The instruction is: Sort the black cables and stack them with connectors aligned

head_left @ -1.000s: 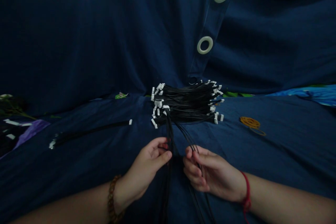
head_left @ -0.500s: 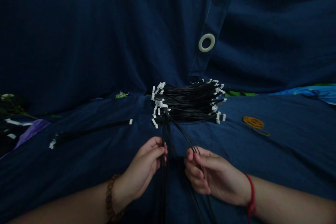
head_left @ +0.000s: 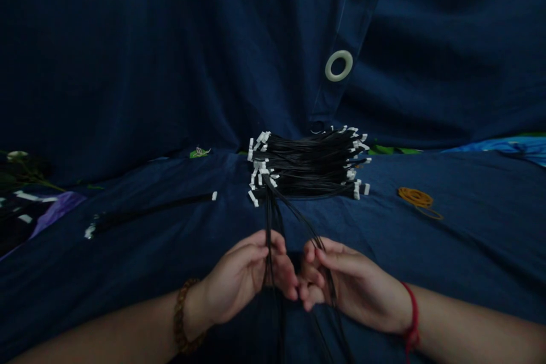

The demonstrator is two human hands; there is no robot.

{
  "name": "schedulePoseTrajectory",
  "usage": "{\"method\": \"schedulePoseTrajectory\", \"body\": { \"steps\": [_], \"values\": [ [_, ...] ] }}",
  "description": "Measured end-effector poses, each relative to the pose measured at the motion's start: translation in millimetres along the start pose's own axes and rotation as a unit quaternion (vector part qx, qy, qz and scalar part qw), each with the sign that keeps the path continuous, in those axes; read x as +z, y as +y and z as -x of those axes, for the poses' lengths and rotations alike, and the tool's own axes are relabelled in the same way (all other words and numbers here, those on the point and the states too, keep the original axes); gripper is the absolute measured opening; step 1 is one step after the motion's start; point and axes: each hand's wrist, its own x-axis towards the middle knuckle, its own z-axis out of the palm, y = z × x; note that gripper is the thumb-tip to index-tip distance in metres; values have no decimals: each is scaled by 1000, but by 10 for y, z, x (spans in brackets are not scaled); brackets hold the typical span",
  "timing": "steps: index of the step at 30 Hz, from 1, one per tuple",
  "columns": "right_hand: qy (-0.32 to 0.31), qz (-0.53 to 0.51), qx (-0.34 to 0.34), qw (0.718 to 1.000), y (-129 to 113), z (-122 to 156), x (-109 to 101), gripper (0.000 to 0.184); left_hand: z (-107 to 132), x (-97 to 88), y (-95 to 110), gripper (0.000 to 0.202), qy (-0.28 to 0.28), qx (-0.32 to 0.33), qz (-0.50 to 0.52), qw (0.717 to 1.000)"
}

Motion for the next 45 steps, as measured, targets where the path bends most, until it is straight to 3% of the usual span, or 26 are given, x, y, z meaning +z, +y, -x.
{"method": "schedulePoseTrajectory", "body": {
  "steps": [3,11,14,15,16,18,19,21,25,31,34,38,40,43,45],
  "values": [
    [22,22,7,999,-1,-10,45,9,19,42,-36,23,-52,8,-26,998],
    [40,54,28,997,21,-23,27,10,-57,45,-92,22,106,-36,-107,988],
    [46,190,-15,981,59,39,96,24,-77,49,-72,26,142,-52,-79,985],
    [46,292,-36,955,70,71,135,29,-79,53,-64,26,149,-52,-69,985],
    [43,405,-54,912,80,105,175,36,-79,58,-56,24,155,-53,-61,985],
    [21,587,-73,806,96,166,247,51,-77,68,-42,21,168,-61,-54,982],
    [3,638,-73,766,103,187,271,58,-75,72,-36,20,175,-65,-54,981],
    [-34,678,-68,731,116,208,290,65,-71,72,-27,22,185,-72,-54,979],
    [-56,692,-86,715,121,199,269,64,-72,47,-18,25,194,-69,-16,979],
    [-40,662,-160,731,60,218,298,39,-78,-2,-16,26,183,-57,14,981],
    [12,629,-214,747,37,224,280,27,-75,-26,-26,25,185,-47,2,982],
    [89,591,-236,766,10,193,211,24,-81,-36,-32,29,196,-29,-1,980],
    [60,618,-262,739,14,150,209,22,-81,-26,-28,27,204,-23,-6,979],
    [-18,675,-299,674,74,39,273,23,-65,-4,-18,23,204,-12,-18,979],
    [-27,702,-313,639,135,-45,333,24,-46,2,-12,22,204,-5,-17,979]
  ]
}}
